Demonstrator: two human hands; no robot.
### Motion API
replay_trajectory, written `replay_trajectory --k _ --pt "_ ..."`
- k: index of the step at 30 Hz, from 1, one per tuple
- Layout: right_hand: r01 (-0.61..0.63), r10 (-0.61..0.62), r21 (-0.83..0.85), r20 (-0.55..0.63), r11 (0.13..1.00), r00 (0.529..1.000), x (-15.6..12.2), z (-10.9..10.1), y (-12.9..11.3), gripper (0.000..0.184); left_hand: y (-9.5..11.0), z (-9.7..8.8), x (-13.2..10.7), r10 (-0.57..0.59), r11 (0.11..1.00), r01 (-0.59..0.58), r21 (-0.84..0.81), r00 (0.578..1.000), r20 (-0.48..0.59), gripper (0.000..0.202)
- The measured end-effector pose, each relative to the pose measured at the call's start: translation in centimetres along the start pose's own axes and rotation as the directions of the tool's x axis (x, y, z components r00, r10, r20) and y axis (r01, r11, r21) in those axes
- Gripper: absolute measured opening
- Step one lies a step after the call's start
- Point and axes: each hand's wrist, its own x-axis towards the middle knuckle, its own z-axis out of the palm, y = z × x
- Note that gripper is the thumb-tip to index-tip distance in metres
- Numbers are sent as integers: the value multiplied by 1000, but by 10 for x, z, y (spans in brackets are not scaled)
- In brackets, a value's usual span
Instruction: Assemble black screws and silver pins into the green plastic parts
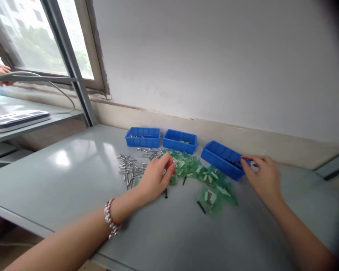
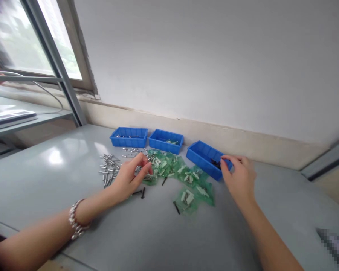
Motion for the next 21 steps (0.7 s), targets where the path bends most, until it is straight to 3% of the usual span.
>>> replay_trajectory --k 14,19,21 --pt "-2 2 6 34 1000 999 -1 2 0 32 2 1 -1 50 998 -52 47 998 49 17" --pt "52 -55 61 50 997 997 0 -5 -20 32 0 2 -1 69 995 -74 69 995 67 17" --pt "109 -130 152 136 982 982 0 -10 -33 27 -1 2 -1 79 993 -85 78 994 75 17"
